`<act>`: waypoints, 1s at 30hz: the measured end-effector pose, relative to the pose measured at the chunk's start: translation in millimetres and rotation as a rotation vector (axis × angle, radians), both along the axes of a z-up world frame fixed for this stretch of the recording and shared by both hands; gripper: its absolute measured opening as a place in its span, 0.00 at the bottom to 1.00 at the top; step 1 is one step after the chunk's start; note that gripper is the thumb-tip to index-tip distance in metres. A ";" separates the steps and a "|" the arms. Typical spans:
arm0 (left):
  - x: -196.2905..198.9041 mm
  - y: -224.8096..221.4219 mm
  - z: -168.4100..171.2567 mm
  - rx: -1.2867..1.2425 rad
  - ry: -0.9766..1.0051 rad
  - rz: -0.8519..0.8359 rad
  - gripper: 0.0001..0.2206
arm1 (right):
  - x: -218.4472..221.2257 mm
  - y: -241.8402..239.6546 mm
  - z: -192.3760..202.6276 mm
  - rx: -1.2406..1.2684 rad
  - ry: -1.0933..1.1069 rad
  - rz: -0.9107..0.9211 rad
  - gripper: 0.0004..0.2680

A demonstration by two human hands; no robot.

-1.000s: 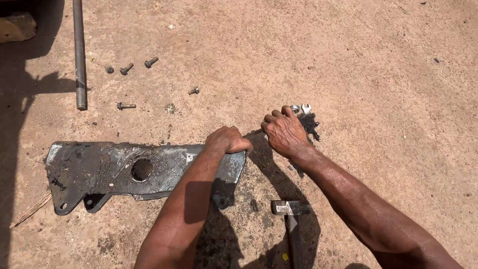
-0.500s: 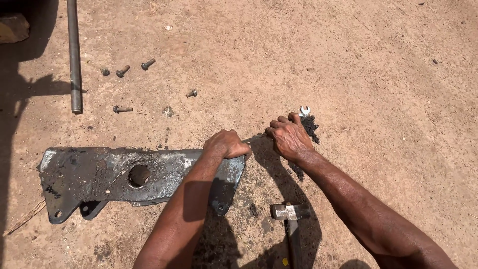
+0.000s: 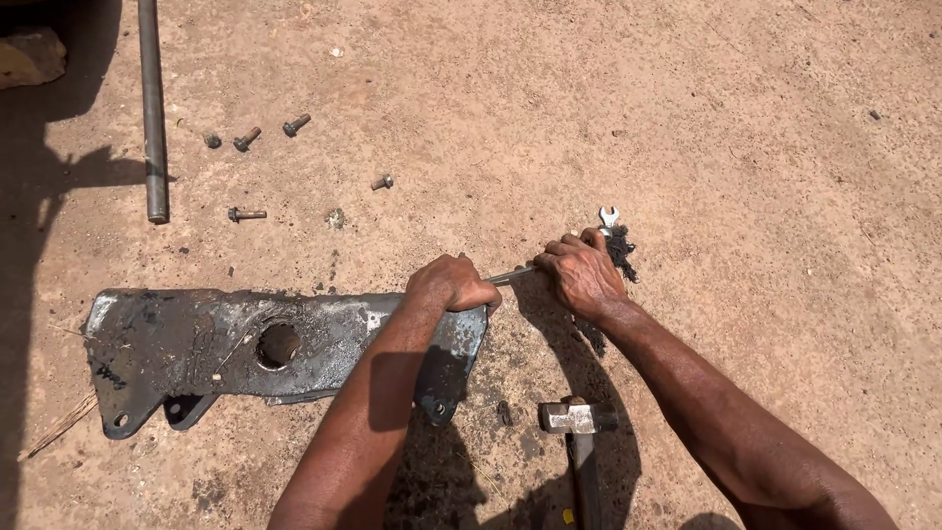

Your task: Using a hammer and a metal rod to drive a component or bolt out of a large metal vehicle bracket.

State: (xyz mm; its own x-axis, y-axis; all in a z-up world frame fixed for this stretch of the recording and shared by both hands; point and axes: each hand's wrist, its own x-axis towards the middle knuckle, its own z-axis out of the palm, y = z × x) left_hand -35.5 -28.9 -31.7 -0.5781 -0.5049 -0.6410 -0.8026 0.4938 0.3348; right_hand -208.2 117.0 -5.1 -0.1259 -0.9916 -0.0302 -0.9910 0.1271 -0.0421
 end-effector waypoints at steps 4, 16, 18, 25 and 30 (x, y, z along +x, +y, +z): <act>0.6 0.4 -5.5 -0.004 -0.005 -0.038 0.30 | -1.3 -3.4 -5.0 0.071 0.014 -0.031 0.10; 11.0 18.8 16.7 -0.014 -0.060 -0.093 0.36 | -22.6 76.6 -81.3 -0.515 -0.266 -0.580 0.10; 8.0 14.4 2.6 -0.042 -0.006 -0.111 0.22 | -23.2 77.6 -91.4 -0.156 -0.424 -0.820 0.29; 5.5 15.5 1.0 -0.082 0.016 -0.125 0.16 | -35.2 51.0 -55.7 0.339 -0.297 -0.734 0.28; 9.1 20.0 18.3 -0.072 -0.004 -0.068 0.17 | -85.8 108.3 -42.3 0.080 -0.232 -0.995 0.32</act>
